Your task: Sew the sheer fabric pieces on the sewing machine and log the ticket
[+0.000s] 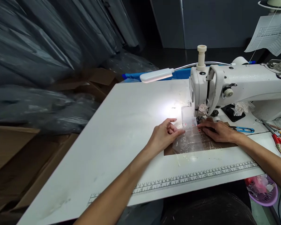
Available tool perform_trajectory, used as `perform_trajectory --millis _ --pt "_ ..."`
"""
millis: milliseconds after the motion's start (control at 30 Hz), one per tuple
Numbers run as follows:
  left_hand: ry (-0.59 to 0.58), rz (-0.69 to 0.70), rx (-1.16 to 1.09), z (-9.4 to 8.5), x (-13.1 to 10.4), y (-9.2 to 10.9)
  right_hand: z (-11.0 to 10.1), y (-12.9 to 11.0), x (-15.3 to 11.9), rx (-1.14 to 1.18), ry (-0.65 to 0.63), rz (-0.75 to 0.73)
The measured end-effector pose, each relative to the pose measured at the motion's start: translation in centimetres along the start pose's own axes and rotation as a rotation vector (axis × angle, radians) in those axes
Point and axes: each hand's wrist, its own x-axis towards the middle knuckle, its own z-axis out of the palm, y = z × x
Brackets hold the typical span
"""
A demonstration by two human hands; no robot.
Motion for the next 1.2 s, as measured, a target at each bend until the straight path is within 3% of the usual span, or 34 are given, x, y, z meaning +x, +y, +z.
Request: perform_trajectory --millis 67,233,367,933,1200 --pt "-0.013 -0.015 -0.031 0.0 0.0 0.0 0.2 0.3 -0.1 0.049 0.006 0.014" --pt "-0.094 -0.065 -0.143 -0.5 0.2 0.3 0.9 0.8 -0.1 0.010 0.013 -0.154" --pt "-0.094 -0.056 -0.154 -0.4 0.3 0.6 1.5 1.0 -0.2 -0.057 0.045 -0.200" --pt "-0.044 -0.022 -0.051 0.1 0.0 0.1 2.1 0.4 -0.5 -0.103 0.095 -0.135" --pt "-0.006 0.008 0.025 0.4 -0.3 0.2 1.4 0.8 -1.3 0.078 0.127 -0.085"
